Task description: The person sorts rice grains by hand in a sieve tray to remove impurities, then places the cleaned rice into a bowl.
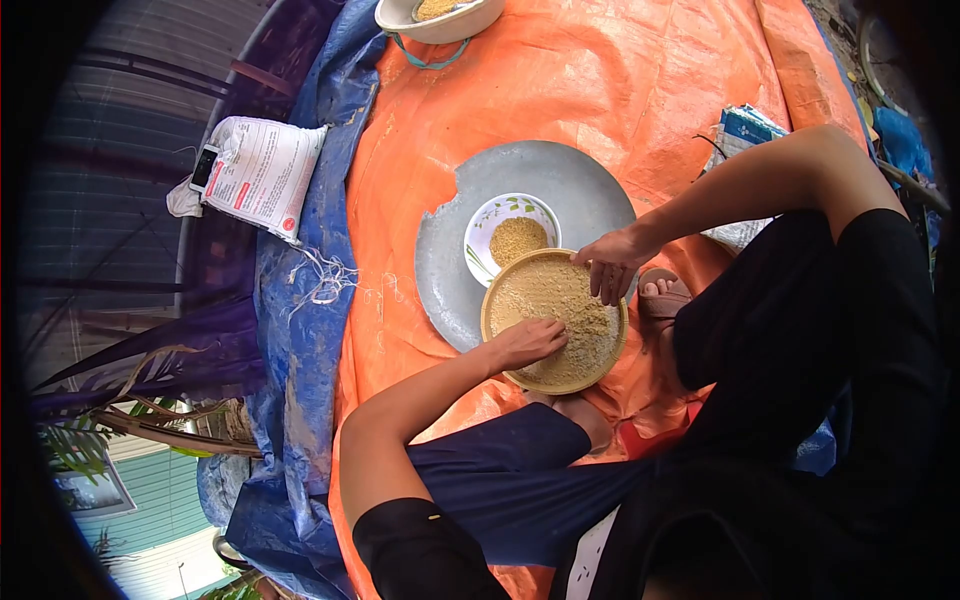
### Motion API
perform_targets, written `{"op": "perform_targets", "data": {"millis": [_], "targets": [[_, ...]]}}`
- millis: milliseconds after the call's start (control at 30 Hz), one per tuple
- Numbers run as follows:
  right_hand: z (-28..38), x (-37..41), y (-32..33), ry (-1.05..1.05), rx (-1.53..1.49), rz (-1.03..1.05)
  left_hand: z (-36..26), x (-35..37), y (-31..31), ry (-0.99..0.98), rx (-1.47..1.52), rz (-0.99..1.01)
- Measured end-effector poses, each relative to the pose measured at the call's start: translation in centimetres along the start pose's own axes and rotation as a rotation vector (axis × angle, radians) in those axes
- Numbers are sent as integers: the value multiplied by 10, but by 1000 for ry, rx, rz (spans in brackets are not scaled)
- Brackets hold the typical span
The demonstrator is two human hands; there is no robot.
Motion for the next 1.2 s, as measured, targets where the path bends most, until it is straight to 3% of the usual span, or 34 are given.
{"op": "perform_targets", "data": {"millis": [733,933,1133,1200], "targets": [[4,3,-1,1,30,-16,4,-1,6,7,79,-22],[2,-3,1,10,14,15,9,-1,7,120,76,8],[4,1,-1,19,17,17,18,0,11,243,193,-103],[7,1,-1,21,-5,18,30,3,8,413,273,-147]]}}
Point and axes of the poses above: each hand's wrist, its own x-axis away from the middle knuckle, its own y-axis out of the back of the hand, z = x × y, the point moved 6 cm from there along -x, towards the middle knuckle, and after that the axes turned 13 degrees about x, right-handed, at the moved point
